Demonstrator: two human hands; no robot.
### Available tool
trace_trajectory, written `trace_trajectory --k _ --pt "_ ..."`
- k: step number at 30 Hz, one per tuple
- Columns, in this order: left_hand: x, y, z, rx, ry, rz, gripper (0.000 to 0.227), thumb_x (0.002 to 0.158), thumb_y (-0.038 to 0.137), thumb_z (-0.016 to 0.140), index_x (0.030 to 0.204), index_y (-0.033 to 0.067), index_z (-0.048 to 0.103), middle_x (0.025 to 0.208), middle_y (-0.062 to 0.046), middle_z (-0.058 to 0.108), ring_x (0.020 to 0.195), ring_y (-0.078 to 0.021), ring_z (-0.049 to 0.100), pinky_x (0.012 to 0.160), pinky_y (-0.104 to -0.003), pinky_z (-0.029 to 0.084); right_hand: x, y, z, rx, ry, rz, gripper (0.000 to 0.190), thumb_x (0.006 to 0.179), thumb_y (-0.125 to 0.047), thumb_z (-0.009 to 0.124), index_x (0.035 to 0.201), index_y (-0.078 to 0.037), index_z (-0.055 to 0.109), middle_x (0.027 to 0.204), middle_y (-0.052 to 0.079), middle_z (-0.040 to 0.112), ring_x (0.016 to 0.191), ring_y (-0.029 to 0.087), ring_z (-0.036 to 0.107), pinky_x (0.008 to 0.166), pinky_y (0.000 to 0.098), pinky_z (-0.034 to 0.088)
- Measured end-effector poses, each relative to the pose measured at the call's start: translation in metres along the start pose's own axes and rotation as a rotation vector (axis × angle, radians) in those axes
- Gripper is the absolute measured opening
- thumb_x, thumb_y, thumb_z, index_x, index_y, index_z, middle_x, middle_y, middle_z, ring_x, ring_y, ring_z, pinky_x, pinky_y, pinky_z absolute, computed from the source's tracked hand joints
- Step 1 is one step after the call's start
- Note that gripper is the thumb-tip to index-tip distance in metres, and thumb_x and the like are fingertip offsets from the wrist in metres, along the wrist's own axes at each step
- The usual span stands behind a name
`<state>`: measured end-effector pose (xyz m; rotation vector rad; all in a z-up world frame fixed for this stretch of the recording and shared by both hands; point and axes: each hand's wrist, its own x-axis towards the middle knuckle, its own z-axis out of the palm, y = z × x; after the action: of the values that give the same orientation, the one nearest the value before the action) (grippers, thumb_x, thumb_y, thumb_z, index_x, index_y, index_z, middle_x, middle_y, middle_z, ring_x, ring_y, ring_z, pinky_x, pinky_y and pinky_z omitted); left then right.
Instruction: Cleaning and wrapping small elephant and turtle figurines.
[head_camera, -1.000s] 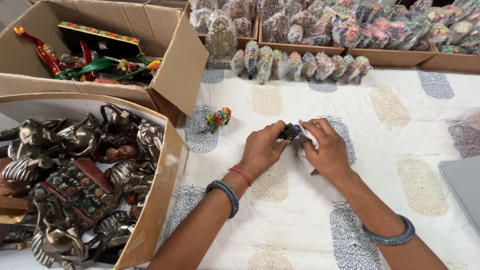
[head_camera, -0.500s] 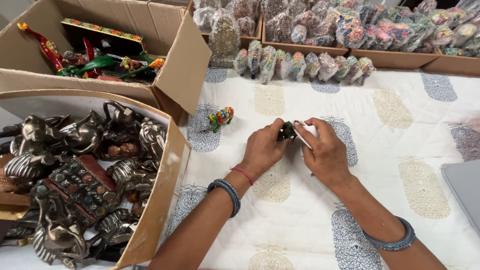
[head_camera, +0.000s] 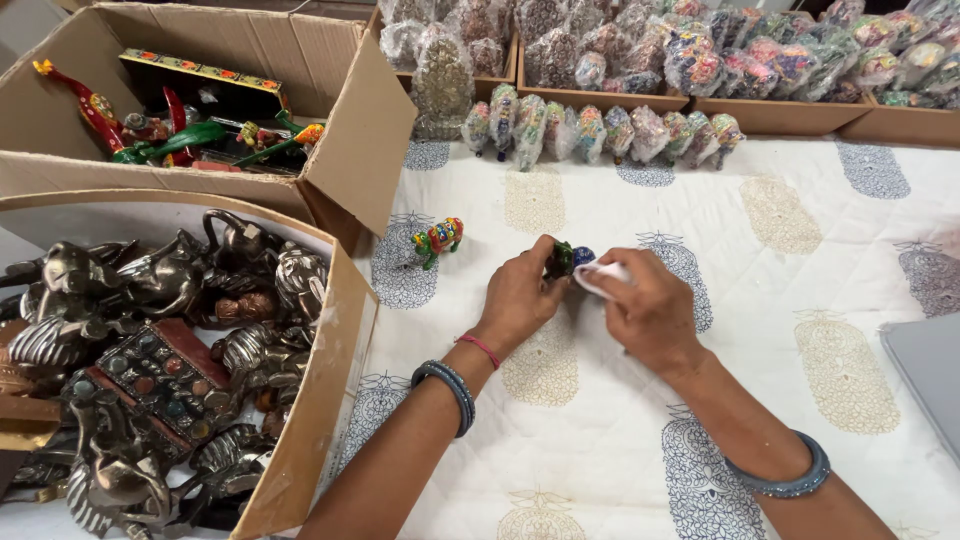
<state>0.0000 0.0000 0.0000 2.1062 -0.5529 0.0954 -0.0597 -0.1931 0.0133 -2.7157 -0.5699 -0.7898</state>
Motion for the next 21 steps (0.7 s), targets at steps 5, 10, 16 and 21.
trace_trajectory --k 5,10,16,21 --pt "-0.005 0.008 -0.007 -0.047 -0.011 0.083 0.034 0.087 0.01 0.069 0.119 0.0118 0.056 0.108 -0.013 0.07 0.082 -0.0329 0.072 0.074 -0.043 0.055 0.01 0.003 -0.017 0.248 0.134 0.177 0.047 0.082 0.009 0.064 0.121 -0.015 0.074 0.123 0.007 0.062 0.092 0.015 0.067 0.069 0.0245 0.061" --pt "-0.005 0.009 -0.008 -0.023 -0.021 0.112 0.035 0.089 0.006 0.067 0.121 0.0144 0.058 0.112 -0.008 0.069 0.087 -0.0315 0.071 0.076 -0.042 0.055 0.012 0.003 -0.011 0.445 -0.007 0.131 0.054 0.078 0.01 0.061 0.125 -0.013 0.072 0.125 0.008 0.061 0.102 0.017 0.068 0.076 0.0254 0.062" --pt "-0.006 0.009 -0.009 -0.008 -0.021 0.134 0.035 0.088 0.004 0.066 0.12 0.0147 0.057 0.109 -0.009 0.07 0.09 -0.0333 0.07 0.077 -0.044 0.054 0.013 0.0 -0.013 0.153 0.022 0.0 0.052 0.074 0.008 0.064 0.118 -0.017 0.075 0.12 0.005 0.064 0.098 0.018 0.066 0.076 0.0301 0.058" --pt "-0.006 0.011 -0.009 0.022 -0.026 0.133 0.035 0.088 0.004 0.066 0.12 0.0146 0.057 0.108 -0.01 0.07 0.089 -0.0347 0.07 0.076 -0.045 0.054 0.014 -0.003 -0.016 0.17 -0.076 0.125 0.051 0.076 0.007 0.064 0.12 -0.016 0.073 0.117 0.005 0.064 0.09 0.019 0.066 0.071 0.0316 0.058"
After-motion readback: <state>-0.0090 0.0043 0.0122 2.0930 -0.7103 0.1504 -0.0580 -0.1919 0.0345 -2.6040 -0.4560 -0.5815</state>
